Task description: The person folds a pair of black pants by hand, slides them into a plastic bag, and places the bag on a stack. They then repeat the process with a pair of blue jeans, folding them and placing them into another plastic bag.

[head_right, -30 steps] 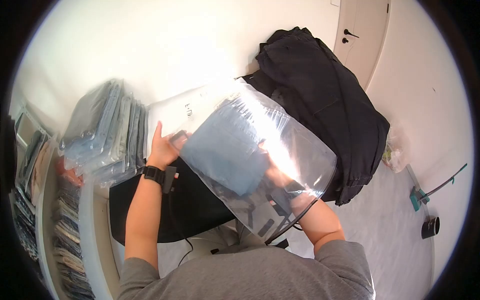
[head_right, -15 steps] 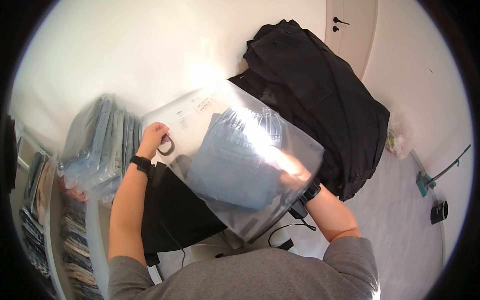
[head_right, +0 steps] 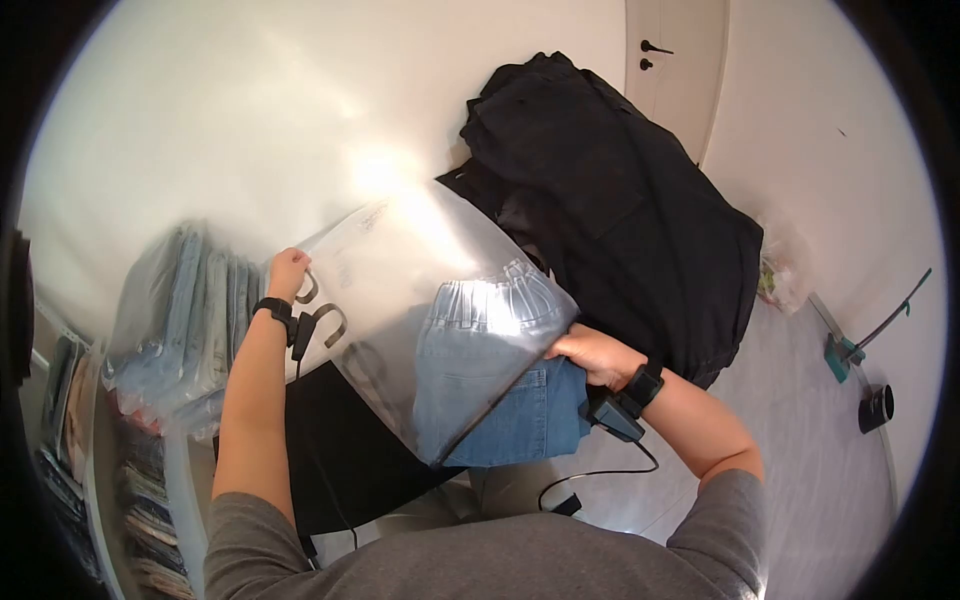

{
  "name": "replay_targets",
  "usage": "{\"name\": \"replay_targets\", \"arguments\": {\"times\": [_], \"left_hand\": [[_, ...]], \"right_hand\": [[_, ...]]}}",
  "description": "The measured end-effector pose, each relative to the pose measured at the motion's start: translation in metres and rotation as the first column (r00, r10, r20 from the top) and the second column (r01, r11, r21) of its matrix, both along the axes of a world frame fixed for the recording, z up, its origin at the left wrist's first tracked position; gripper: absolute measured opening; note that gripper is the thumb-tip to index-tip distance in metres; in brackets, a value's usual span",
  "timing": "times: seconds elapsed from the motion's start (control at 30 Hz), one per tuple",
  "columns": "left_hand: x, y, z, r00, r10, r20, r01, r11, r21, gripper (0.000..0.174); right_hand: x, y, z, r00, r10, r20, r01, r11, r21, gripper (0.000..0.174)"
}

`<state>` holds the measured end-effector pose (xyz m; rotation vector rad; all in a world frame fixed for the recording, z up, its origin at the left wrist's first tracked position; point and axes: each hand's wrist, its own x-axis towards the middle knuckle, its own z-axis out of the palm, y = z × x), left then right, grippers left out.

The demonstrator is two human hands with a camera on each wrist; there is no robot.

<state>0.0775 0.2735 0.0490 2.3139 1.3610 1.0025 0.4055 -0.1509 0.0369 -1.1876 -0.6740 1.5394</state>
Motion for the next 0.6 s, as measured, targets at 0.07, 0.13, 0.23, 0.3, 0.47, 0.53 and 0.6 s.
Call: {"name": "replay_targets", "arguments": {"times": [0.07,0.13,0.23,0.3,0.47,0.53,0.6], "left_hand": [[-0.006,0.007,-0.008,1.0,0.013,-0.02,-0.013,1.0,0.012,0.012],[-0.012,0.011,-0.014,0.997,0.064,-0.038,-0.063,0.998,0.025,0.012],[-0.02,0.02,-0.022,0.996,0.082,-0.034,-0.082,0.997,0.008,0.012],[-0.029,0.03,-0.028,0.984,0.162,-0.078,-0.154,0.984,0.093,0.012],[-0.098,0.079,-0.012,0.904,0.421,-0.079,-0.396,0.891,0.222,0.021],[-0.108,0.076,0.001,0.875,0.459,-0.154,-0.434,0.884,0.171,0.024],[-0.094,0.049,0.025,0.819,0.561,-0.12,-0.547,0.827,0.128,0.039]], "right_hand": [[0.007,0.001,-0.002,0.999,0.027,-0.016,-0.027,1.0,-0.009,0.041],[0.006,0.0,0.003,1.0,0.024,-0.017,-0.024,0.999,-0.024,0.044],[0.005,-0.002,-0.003,0.999,0.039,-0.031,-0.04,0.999,-0.032,0.051],[0.005,-0.004,-0.006,0.996,0.08,-0.049,-0.082,0.996,-0.047,0.054],[0.01,-0.035,-0.008,0.974,0.224,0.031,-0.225,0.974,0.019,0.059],[0.01,-0.045,-0.005,0.982,0.185,0.041,-0.186,0.982,0.027,0.06],[0.012,-0.052,-0.012,0.992,0.123,0.034,-0.125,0.989,0.078,0.062]]}}
